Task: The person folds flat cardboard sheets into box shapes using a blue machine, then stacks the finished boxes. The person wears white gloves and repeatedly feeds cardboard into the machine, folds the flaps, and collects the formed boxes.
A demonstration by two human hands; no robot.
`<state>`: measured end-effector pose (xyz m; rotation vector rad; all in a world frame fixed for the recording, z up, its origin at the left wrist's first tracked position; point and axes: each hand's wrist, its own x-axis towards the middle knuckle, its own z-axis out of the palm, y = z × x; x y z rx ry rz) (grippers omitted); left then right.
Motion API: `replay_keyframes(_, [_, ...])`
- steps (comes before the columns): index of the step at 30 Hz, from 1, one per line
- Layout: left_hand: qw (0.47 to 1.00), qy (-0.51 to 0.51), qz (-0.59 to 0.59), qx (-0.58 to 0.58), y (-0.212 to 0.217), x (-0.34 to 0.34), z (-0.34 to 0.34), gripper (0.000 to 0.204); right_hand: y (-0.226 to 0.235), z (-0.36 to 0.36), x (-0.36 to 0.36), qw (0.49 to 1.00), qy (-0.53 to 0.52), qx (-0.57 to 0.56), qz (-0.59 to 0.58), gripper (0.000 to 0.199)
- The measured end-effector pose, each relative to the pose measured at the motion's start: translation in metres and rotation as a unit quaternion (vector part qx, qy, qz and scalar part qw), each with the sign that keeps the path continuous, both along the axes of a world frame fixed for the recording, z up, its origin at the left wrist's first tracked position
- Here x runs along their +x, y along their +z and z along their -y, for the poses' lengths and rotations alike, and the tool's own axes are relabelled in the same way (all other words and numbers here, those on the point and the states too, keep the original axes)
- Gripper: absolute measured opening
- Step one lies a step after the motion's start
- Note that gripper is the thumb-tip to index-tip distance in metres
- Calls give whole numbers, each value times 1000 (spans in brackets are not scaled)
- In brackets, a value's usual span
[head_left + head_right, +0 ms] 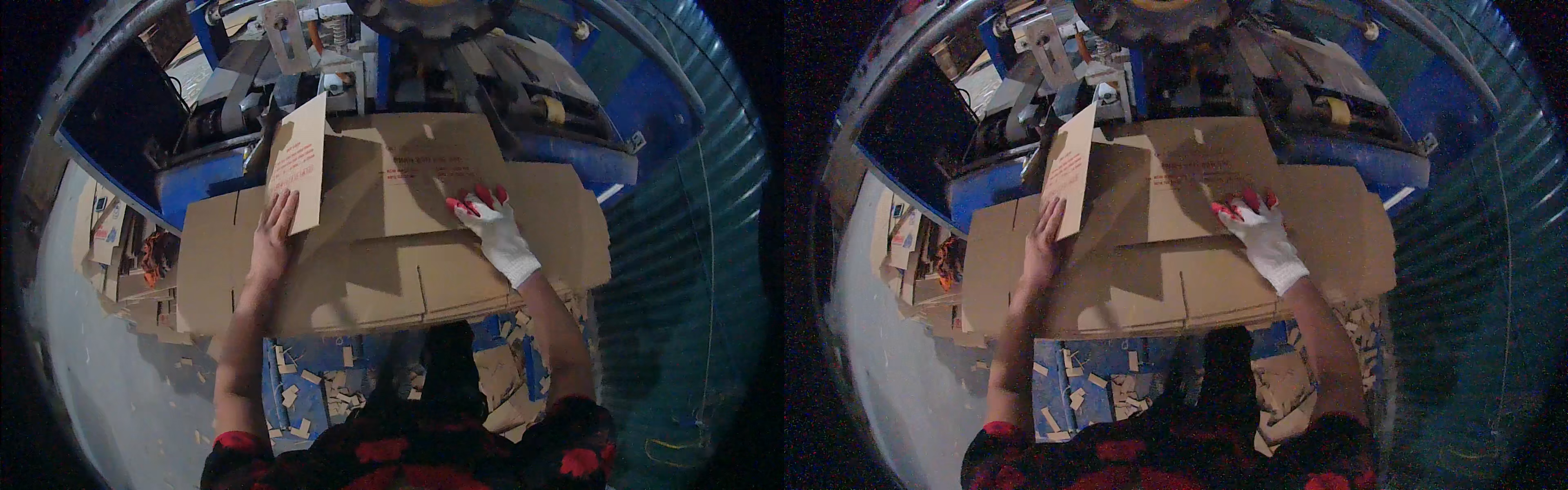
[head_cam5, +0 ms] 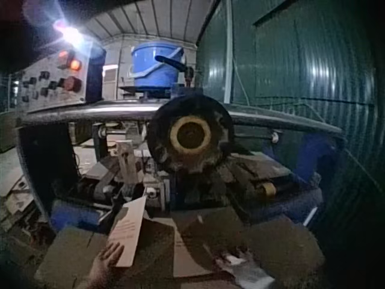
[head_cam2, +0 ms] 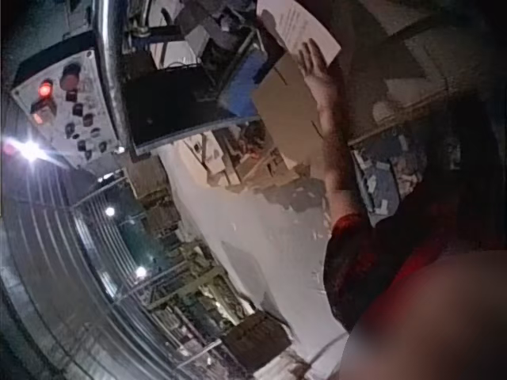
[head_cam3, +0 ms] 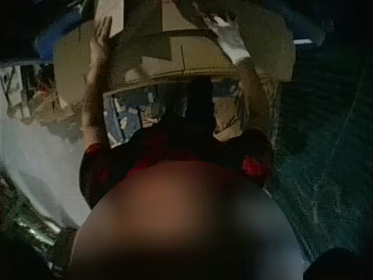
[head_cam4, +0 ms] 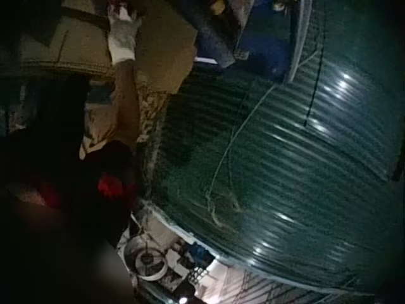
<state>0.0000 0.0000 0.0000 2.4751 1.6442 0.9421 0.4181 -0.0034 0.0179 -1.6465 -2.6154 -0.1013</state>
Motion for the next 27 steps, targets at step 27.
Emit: replay_keyframes(27, [895, 330, 184, -239, 6, -188, 175, 42, 2, 175, 78, 972, -209, 93, -54, 51])
